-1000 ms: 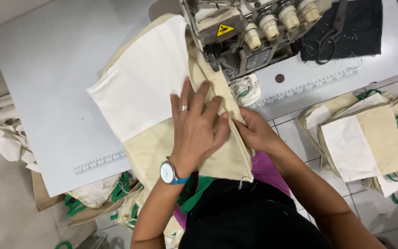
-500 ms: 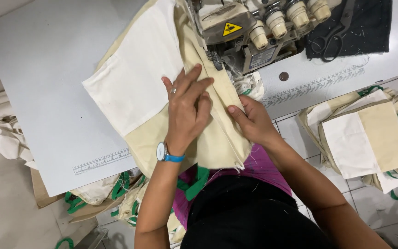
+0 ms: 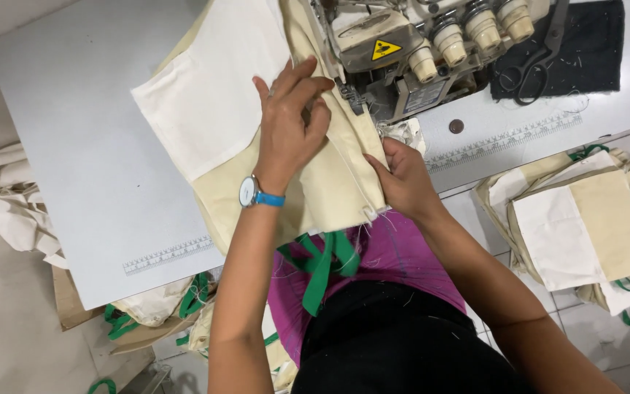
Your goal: Sewing fabric panels together to manufacture tote bags using an industrial sewing machine.
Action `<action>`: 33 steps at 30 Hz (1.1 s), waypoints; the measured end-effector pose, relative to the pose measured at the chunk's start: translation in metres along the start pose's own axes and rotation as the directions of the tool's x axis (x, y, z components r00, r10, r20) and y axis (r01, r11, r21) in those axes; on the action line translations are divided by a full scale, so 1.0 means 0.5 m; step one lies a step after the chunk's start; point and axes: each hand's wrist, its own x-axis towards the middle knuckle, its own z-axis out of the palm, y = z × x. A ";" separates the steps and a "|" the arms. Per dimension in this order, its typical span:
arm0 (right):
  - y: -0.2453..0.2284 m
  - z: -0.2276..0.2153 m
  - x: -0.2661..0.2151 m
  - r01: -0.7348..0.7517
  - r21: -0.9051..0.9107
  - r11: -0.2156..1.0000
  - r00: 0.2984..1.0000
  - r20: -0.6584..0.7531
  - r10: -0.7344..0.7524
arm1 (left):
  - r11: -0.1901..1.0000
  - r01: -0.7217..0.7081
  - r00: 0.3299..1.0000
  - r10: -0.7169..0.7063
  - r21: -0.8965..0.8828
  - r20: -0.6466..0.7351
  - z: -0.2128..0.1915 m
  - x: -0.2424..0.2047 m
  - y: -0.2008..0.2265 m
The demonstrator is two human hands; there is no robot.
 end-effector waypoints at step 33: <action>0.033 -0.034 0.017 -0.042 0.097 0.994 0.999 0.009 0.041 | 0.885 -0.413 0.911 0.396 0.214 0.120 0.007 -0.107 0.022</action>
